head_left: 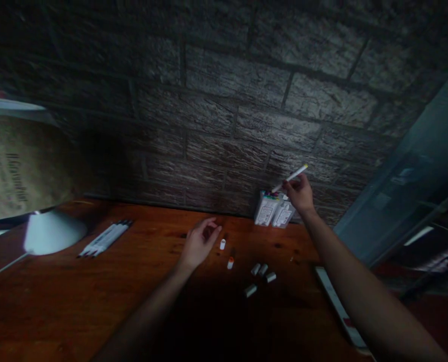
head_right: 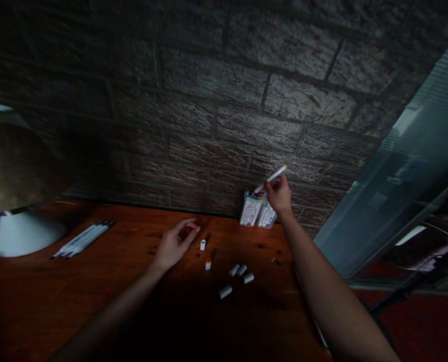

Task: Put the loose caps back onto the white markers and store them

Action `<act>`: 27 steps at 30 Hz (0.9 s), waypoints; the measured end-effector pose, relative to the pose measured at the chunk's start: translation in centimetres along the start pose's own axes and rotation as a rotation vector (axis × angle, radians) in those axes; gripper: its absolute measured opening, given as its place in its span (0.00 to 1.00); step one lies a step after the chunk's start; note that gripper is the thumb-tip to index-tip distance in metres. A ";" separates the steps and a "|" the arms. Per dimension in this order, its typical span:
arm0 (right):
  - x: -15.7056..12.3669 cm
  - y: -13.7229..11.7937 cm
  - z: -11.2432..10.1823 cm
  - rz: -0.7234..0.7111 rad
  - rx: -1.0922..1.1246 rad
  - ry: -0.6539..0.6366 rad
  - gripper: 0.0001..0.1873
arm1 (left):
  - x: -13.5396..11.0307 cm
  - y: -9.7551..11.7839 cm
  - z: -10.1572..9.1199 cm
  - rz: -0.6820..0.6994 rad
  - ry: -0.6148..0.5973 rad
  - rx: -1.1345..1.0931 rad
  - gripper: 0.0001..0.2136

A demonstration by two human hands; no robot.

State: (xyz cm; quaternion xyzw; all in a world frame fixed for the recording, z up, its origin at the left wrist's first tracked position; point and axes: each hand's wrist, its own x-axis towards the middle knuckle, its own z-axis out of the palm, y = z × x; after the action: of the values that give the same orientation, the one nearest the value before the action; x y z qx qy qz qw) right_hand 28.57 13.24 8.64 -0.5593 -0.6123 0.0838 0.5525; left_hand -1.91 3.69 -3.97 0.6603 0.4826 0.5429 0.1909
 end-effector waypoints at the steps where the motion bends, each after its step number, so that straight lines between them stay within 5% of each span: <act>1: 0.5 0.2 0.2 -0.001 -0.049 -0.025 0.23 | 0.0 0.0 0.0 0.002 -0.007 0.002 0.15; 9: 0.8 0.0 2.8 -0.047 -0.423 -0.298 0.05 | -0.1 0.0 0.0 0.016 -0.016 0.036 0.13; 15: 1.0 -1.3 1.6 -0.143 -0.545 -0.264 0.18 | -0.1 -0.1 0.1 0.024 -0.014 0.032 0.13; 23: 0.6 -0.3 2.8 -0.274 -0.600 -0.453 0.08 | -0.2 -0.6 0.3 0.036 -0.033 0.048 0.13; 27: 0.0 -0.5 2.0 -0.269 -0.537 -0.379 0.11 | -0.1 -0.4 0.0 0.032 -0.023 0.054 0.13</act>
State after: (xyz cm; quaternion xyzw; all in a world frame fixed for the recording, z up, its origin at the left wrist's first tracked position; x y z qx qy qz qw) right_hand 26.75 14.06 8.25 -0.5735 -0.7723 -0.0515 0.2684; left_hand -2.08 3.81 -4.33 0.6791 0.4844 0.5247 0.1699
